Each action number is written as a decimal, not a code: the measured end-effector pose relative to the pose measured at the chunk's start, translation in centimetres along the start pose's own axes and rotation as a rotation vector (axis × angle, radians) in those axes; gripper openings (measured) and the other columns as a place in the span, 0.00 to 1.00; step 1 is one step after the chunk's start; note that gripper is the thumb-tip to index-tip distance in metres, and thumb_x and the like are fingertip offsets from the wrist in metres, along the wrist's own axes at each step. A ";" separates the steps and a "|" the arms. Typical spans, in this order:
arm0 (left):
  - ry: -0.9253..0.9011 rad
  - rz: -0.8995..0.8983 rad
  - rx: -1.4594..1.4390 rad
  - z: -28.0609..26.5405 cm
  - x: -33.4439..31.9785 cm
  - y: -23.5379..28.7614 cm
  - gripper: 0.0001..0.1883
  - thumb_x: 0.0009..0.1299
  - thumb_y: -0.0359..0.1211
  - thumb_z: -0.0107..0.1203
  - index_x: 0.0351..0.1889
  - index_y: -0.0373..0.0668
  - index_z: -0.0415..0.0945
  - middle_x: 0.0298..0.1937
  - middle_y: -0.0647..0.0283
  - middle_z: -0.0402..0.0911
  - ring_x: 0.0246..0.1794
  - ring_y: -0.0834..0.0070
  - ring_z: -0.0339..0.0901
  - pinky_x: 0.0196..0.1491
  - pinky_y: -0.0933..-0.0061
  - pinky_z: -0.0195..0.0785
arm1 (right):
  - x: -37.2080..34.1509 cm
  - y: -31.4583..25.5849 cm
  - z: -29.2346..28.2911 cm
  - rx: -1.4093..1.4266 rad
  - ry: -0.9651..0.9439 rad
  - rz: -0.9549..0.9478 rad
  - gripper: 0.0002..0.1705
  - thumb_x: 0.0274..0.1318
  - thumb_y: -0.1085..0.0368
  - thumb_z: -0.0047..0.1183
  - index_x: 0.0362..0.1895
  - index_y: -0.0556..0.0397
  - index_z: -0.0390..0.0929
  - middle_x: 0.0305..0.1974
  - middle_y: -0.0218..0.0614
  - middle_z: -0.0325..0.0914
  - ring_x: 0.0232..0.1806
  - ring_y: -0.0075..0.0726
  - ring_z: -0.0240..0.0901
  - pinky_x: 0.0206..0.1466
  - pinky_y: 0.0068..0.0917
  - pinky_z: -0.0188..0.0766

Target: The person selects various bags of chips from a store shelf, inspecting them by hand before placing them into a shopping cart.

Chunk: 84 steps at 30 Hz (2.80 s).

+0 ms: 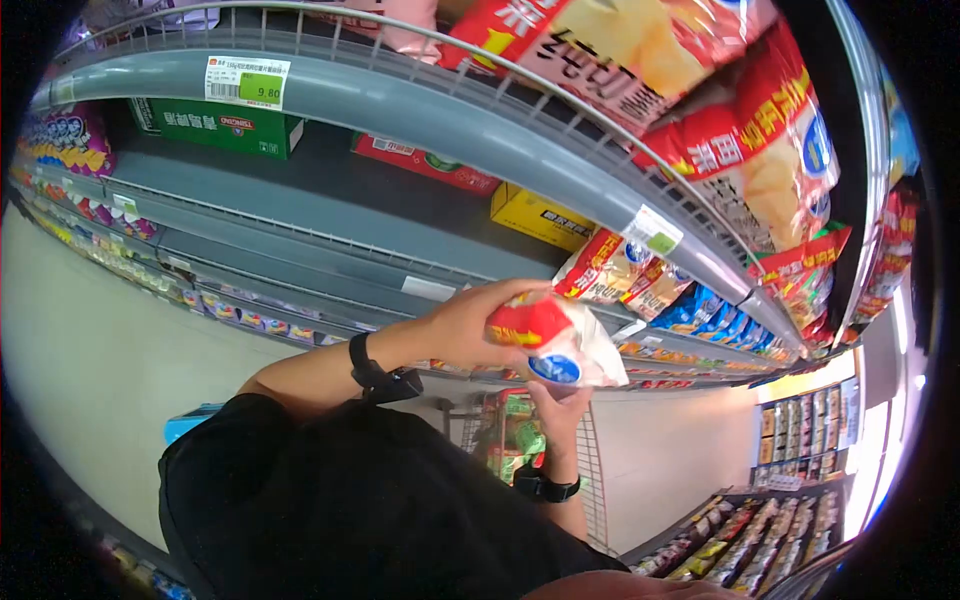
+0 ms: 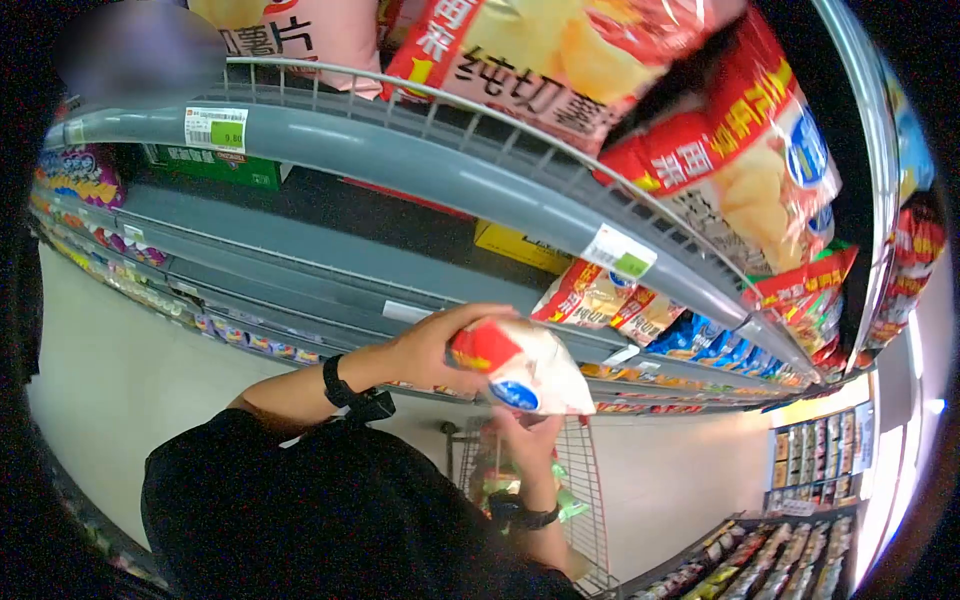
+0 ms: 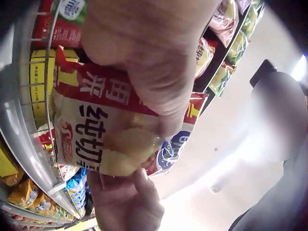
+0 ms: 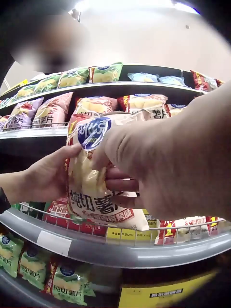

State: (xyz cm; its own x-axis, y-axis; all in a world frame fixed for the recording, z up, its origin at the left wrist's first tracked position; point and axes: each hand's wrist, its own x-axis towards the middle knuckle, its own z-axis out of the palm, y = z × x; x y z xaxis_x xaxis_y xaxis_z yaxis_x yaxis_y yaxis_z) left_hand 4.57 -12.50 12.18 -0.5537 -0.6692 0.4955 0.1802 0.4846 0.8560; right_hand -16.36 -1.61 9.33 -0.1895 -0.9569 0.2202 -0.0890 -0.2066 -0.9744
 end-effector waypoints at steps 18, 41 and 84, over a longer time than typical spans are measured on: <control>-0.099 -0.514 -0.189 16.1 -2.3 -1.8 0.35 0.62 0.34 0.64 0.65 0.39 0.59 0.57 0.60 0.73 0.56 0.75 0.71 0.58 0.69 0.66 | -8.2 3.7 -11.7 0.347 -0.062 0.095 0.37 0.50 0.67 0.62 0.62 0.61 0.59 0.59 0.39 0.66 0.60 0.32 0.63 0.65 0.32 0.59; -0.438 -0.594 -0.303 35.5 -1.3 -2.9 0.32 0.64 0.36 0.63 0.63 0.38 0.60 0.57 0.59 0.73 0.56 0.72 0.71 0.58 0.67 0.66 | -21.7 7.5 -24.9 0.569 0.338 0.268 0.33 0.54 0.59 0.62 0.59 0.61 0.64 0.50 0.38 0.75 0.50 0.28 0.73 0.54 0.28 0.70; -0.355 -1.167 -0.566 35.4 -2.4 -6.2 0.25 0.74 0.44 0.47 0.59 0.32 0.67 0.52 0.53 0.78 0.48 0.70 0.80 0.50 0.71 0.75 | -21.7 7.6 -24.0 1.000 0.321 0.484 0.28 0.63 0.53 0.50 0.60 0.59 0.64 0.53 0.40 0.75 0.51 0.32 0.76 0.53 0.30 0.74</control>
State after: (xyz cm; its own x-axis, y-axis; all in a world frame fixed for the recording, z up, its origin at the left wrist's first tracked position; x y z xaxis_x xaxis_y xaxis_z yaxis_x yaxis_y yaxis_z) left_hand -23.95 6.04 0.46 -0.7769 -0.3053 -0.5506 -0.2769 -0.6197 0.7343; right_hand -36.44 22.47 -1.70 -0.2451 -0.9137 -0.3242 0.8474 -0.0394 -0.5295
